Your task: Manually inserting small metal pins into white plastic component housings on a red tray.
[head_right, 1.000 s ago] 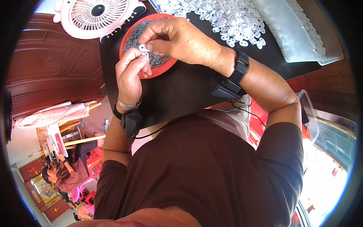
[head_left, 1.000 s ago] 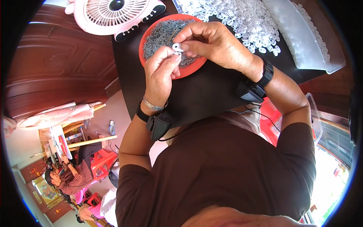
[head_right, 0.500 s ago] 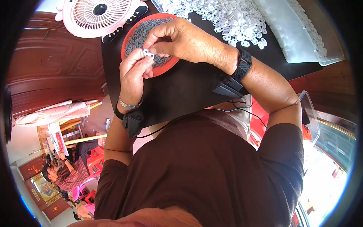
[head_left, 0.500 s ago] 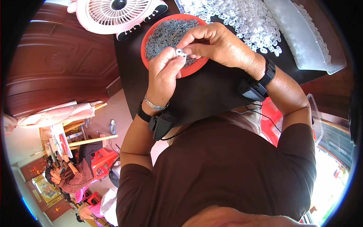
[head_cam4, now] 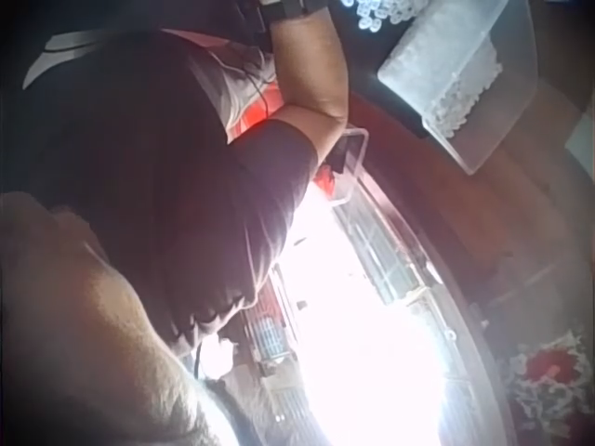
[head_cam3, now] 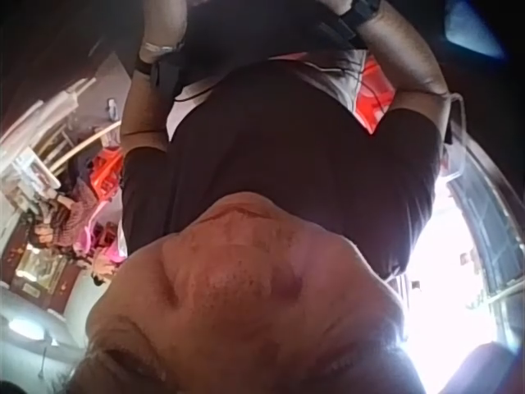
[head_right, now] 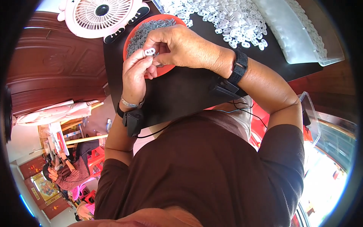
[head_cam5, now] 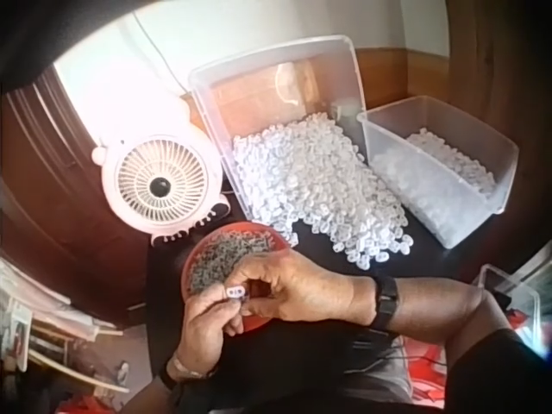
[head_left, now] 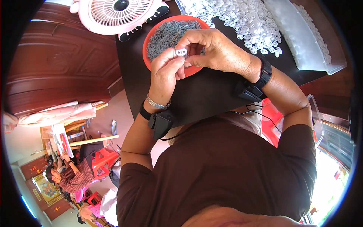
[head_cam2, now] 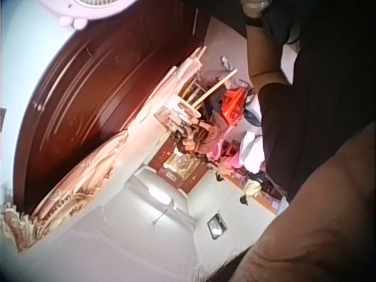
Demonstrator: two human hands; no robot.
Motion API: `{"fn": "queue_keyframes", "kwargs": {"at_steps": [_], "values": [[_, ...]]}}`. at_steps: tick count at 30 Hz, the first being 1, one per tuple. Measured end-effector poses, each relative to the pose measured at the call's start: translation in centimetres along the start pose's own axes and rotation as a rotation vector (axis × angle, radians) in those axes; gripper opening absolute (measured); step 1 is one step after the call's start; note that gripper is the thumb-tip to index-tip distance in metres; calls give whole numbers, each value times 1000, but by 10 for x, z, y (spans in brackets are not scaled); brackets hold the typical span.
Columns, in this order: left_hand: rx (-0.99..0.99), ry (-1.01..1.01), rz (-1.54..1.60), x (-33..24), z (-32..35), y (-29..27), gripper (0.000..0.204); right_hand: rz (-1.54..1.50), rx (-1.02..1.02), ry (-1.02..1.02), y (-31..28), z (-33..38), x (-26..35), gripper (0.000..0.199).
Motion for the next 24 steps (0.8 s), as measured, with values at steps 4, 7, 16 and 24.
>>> {"fn": "queue_keyframes", "kwargs": {"at_steps": [4, 7, 16, 24], "values": [[35, 10, 29, 3, -1, -4, 20, 46, -9, -43, -1, -1, 1, 25], [-13, -20, 18, -3, 2, -1, 22, 40, 17, -75, -2, 0, -1, 25], [-66, 79, 31, 3, 2, 3, 22, 150, -52, -183, 4, 1, -2, 27], [-67, 43, 89, 5, 4, 5, 23, 284, -50, -269, 6, 5, 3, 26]]}}
Point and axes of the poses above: each hand's wrist, its own z-axis away from the middle knuckle, its own y-axis out of the palm, x = y × z, the point moved 1 cm from there along -z, towards the middle knuckle, and after that the axes turned 10 degrees about -x, right-handed, at the moved point
